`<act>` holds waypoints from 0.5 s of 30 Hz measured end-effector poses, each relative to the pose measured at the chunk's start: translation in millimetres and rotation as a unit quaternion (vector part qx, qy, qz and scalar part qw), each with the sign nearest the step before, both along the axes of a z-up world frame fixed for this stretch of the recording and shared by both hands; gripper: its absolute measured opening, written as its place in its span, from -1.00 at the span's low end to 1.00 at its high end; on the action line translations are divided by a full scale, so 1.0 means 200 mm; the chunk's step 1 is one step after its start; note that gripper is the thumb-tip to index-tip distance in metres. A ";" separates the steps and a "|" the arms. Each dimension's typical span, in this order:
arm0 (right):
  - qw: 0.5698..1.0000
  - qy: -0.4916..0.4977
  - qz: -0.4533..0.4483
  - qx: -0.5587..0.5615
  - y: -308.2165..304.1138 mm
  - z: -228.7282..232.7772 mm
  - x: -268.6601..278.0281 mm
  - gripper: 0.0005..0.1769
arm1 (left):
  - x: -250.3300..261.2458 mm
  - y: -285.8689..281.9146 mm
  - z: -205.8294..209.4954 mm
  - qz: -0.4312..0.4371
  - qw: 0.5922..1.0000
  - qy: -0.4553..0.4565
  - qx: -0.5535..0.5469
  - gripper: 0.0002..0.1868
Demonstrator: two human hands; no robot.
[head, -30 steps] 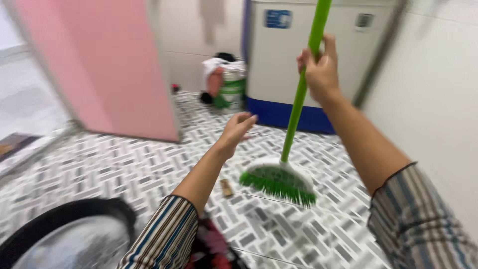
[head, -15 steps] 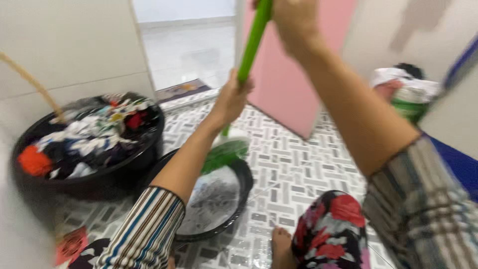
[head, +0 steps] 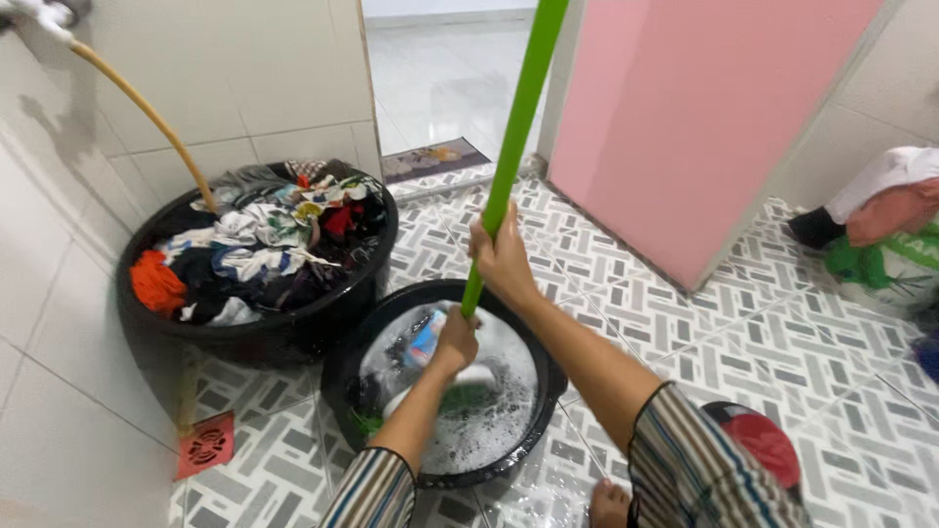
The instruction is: The person washes a piece of clothing in a basin of soapy water, then uses a brush and the same basin to scrub the bristles of a broom before sweeping the bathroom floor.
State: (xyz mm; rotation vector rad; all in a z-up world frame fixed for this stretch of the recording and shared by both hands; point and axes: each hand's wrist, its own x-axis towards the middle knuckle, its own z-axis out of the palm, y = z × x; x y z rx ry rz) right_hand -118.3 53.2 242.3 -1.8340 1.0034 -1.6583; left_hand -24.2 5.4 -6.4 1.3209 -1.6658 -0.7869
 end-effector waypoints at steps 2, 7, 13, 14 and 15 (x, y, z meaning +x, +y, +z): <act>0.999 0.008 0.018 -0.026 -0.03 0.15 -0.03 -0.82 | -0.05 -0.02 0.18 0.032 0.994 0.005 -0.104 -0.71; 0.998 0.018 0.022 -0.051 -0.08 0.24 -0.03 -0.85 | -0.09 0.02 0.40 0.059 0.997 0.038 -0.036 -0.66; 0.998 0.045 -0.044 0.031 -0.06 -0.06 0.07 -0.84 | -0.05 0.10 0.11 0.045 0.989 -0.006 -0.139 -0.29; 0.998 0.050 -0.010 0.032 -0.06 -0.04 0.08 -0.86 | -0.04 0.12 0.13 0.076 0.996 0.036 -0.013 -0.42; 0.998 0.058 0.020 0.029 -0.07 0.00 0.08 -0.88 | -0.06 0.11 0.20 0.099 0.986 0.078 0.112 -0.52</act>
